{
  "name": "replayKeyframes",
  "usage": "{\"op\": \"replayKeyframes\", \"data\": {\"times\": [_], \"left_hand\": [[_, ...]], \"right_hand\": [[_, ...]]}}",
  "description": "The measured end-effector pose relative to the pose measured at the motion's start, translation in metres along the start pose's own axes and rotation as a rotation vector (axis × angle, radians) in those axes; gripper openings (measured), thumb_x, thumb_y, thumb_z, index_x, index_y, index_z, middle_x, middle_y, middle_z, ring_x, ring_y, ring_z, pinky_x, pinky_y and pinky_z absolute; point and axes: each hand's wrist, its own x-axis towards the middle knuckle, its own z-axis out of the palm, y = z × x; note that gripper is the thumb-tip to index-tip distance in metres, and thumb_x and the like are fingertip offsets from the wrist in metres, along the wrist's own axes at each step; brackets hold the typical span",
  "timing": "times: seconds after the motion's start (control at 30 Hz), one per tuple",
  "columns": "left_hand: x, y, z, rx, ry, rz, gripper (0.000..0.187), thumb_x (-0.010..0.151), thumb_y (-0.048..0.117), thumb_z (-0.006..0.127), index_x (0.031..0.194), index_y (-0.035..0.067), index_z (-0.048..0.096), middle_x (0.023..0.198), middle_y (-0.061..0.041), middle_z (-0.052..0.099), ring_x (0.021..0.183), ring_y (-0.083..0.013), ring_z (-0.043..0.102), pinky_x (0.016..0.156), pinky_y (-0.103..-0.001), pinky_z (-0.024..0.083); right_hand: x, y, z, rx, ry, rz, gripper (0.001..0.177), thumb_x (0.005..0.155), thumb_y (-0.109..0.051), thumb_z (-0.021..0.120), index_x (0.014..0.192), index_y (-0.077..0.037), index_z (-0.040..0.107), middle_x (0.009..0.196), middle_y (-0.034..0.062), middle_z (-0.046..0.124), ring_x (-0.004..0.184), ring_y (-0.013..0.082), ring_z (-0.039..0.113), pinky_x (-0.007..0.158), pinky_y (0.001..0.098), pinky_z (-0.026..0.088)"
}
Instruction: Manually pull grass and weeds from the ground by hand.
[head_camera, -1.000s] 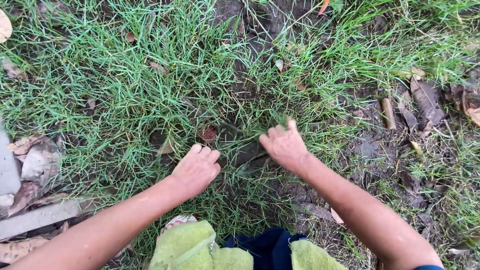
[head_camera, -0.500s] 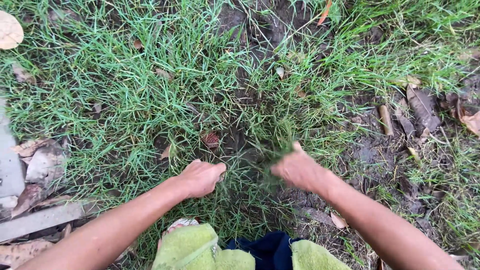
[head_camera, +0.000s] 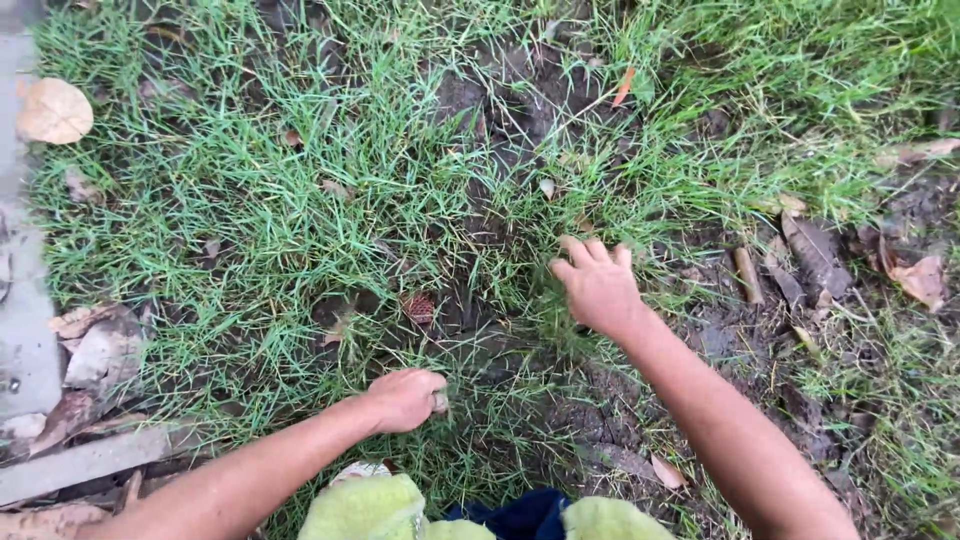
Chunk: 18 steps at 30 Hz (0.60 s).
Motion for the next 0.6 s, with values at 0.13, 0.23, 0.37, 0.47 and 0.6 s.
{"op": "replayKeyframes", "data": {"times": [0.13,0.23,0.37,0.47,0.6], "left_hand": [[-0.017,0.024,-0.002,-0.092,0.032,-0.068,0.020,0.102,0.023,0.051,0.105,0.012,0.067,0.096,-0.007,0.073,0.091,-0.0223,0.073,0.081,-0.044,0.058],[-0.008,0.033,0.001,0.124,0.123,0.035,0.016,0.097,0.020,0.057,0.105,0.010,0.066,0.089,-0.011,0.069,0.083,-0.0278,0.070,0.072,-0.045,0.057],[-0.010,0.045,-0.072,0.400,0.329,0.104,0.017,0.085,0.011,0.062,0.102,0.008,0.063,0.085,-0.010,0.071,0.076,-0.0289,0.074,0.059,-0.046,0.059],[-0.011,0.037,-0.110,0.365,0.484,0.050,0.016,0.092,0.023,0.061,0.105,0.014,0.063,0.094,-0.011,0.073,0.087,-0.0316,0.072,0.070,-0.049,0.057],[0.012,0.023,-0.082,0.281,0.206,-0.096,0.042,0.097,0.032,0.062,0.136,0.023,0.048,0.137,-0.017,0.049,0.121,-0.0338,0.059,0.100,-0.048,0.049]], "right_hand": [[0.009,-0.006,0.027,-0.061,-0.136,-0.016,0.055,0.083,-0.026,0.070,0.137,-0.018,0.057,0.146,0.0082,0.049,0.129,0.0290,0.051,0.104,0.0695,0.034],[0.009,-0.007,0.042,-0.047,-0.308,0.022,0.054,0.094,-0.028,0.065,0.145,-0.020,0.052,0.143,0.0049,0.053,0.125,0.0262,0.055,0.105,0.0701,0.035],[0.015,0.000,0.053,0.044,-0.375,0.066,0.056,0.095,-0.035,0.063,0.148,-0.023,0.048,0.144,0.0035,0.054,0.124,0.0253,0.057,0.103,0.0699,0.035],[0.017,0.007,0.047,0.106,-0.411,0.087,0.057,0.093,-0.037,0.063,0.147,-0.024,0.048,0.146,0.0023,0.052,0.124,0.0251,0.057,0.102,0.0700,0.035],[0.028,0.011,0.042,0.166,-0.526,0.082,0.045,0.097,-0.034,0.062,0.140,-0.023,0.057,0.138,0.0026,0.062,0.121,0.0267,0.064,0.103,0.0713,0.036]]}}
